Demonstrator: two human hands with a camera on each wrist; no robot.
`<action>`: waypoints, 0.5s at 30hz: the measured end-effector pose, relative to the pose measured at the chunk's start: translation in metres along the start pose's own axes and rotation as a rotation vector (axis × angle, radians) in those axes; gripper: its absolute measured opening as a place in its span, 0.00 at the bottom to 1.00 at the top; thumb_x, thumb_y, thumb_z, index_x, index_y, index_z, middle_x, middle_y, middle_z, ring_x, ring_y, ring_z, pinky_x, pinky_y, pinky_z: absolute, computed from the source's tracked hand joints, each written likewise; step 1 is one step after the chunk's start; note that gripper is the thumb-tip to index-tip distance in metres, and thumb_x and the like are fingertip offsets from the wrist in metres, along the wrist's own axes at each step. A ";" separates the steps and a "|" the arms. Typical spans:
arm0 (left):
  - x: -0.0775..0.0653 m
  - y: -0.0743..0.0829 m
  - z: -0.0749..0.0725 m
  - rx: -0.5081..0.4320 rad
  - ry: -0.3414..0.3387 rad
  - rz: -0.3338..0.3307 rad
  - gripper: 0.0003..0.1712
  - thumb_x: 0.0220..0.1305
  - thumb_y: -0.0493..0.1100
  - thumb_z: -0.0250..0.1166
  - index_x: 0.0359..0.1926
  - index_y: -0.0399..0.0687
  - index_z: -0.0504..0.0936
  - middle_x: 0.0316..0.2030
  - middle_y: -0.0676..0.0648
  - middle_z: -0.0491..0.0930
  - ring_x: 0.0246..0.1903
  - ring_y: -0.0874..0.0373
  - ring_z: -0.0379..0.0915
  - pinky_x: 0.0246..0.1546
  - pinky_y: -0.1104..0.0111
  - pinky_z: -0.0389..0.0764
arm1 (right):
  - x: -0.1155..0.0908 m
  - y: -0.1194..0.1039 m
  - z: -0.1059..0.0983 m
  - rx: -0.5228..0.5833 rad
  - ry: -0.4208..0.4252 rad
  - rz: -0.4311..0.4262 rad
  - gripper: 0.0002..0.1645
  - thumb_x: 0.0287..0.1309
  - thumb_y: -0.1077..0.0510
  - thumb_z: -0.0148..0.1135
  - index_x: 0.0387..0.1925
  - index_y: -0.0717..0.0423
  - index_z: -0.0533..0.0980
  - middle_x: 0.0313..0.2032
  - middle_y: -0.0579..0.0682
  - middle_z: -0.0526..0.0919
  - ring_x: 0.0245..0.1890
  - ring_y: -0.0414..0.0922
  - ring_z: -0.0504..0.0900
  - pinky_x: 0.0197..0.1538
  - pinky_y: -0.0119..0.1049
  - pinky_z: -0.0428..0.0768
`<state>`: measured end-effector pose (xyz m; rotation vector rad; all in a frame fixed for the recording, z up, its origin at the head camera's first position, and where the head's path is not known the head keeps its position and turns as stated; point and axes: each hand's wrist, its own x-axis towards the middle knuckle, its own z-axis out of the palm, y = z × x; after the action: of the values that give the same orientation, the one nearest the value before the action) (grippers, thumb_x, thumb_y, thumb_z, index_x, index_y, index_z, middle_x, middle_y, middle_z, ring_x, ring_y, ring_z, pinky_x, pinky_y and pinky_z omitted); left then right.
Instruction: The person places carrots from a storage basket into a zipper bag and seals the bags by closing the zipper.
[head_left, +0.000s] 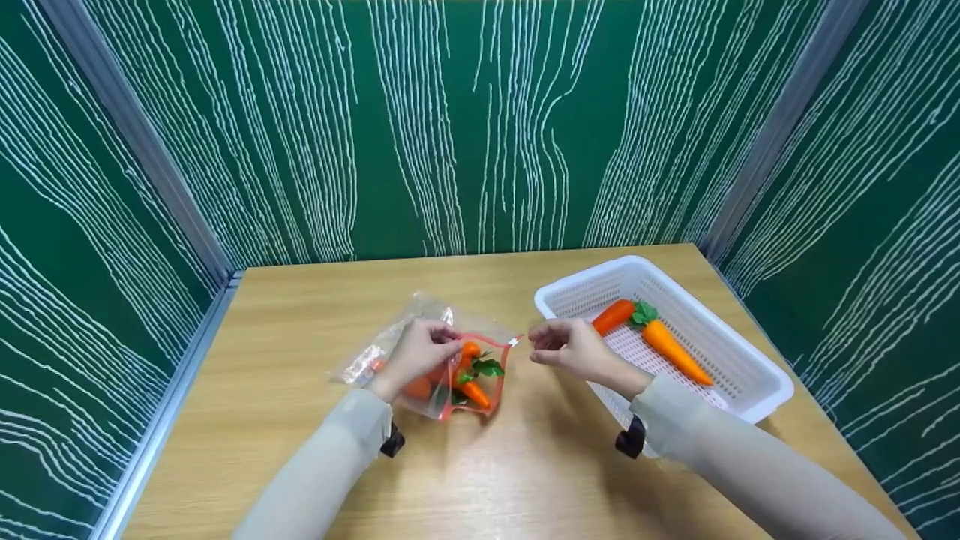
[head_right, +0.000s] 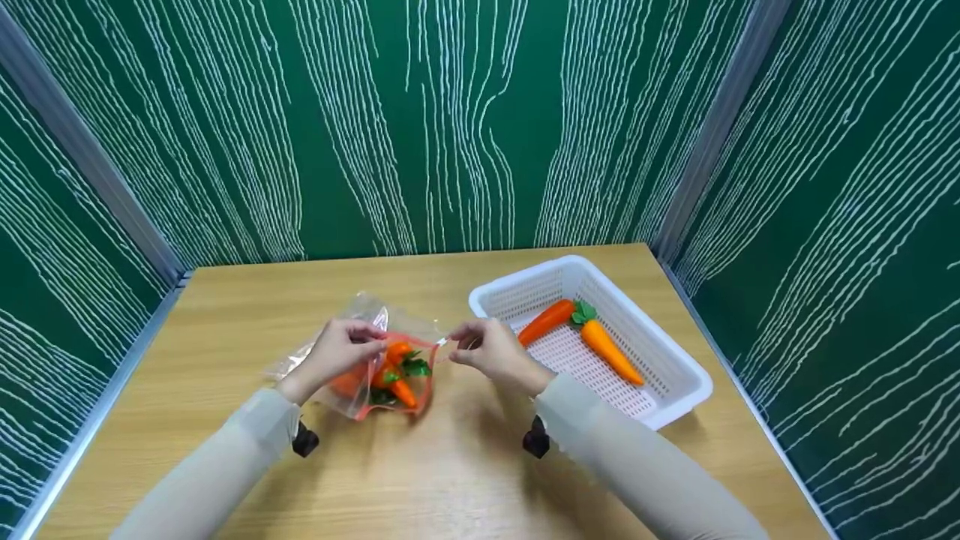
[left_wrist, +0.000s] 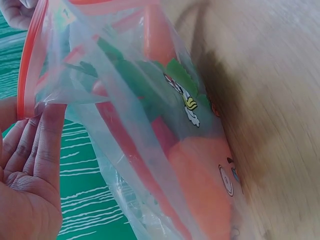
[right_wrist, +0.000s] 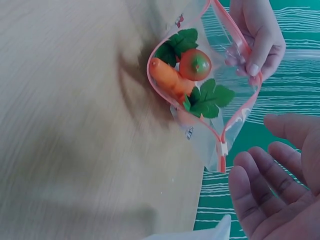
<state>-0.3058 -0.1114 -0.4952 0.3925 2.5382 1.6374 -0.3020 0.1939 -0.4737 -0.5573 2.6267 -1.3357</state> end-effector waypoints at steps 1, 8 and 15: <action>0.000 0.000 0.000 0.000 0.001 -0.001 0.09 0.74 0.38 0.71 0.50 0.43 0.91 0.43 0.46 0.90 0.40 0.55 0.84 0.47 0.66 0.89 | 0.000 0.001 -0.001 -0.006 0.004 0.004 0.16 0.65 0.61 0.77 0.53 0.60 0.87 0.43 0.55 0.91 0.39 0.46 0.85 0.46 0.27 0.85; 0.001 0.000 0.000 0.011 0.003 -0.002 0.07 0.73 0.37 0.71 0.48 0.42 0.91 0.41 0.45 0.90 0.38 0.57 0.81 0.44 0.68 0.87 | -0.001 0.007 -0.010 -0.061 0.038 -0.057 0.16 0.63 0.63 0.77 0.52 0.62 0.88 0.44 0.60 0.92 0.39 0.46 0.85 0.44 0.27 0.83; -0.001 0.000 -0.001 0.005 0.000 -0.032 0.08 0.73 0.38 0.71 0.49 0.45 0.92 0.43 0.46 0.89 0.41 0.54 0.82 0.46 0.66 0.88 | -0.002 0.010 -0.017 -0.080 0.054 -0.038 0.16 0.63 0.63 0.77 0.52 0.62 0.88 0.41 0.56 0.91 0.38 0.47 0.84 0.42 0.26 0.82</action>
<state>-0.3054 -0.1129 -0.4949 0.3508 2.5359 1.6198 -0.3079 0.2126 -0.4721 -0.5938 2.7366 -1.2779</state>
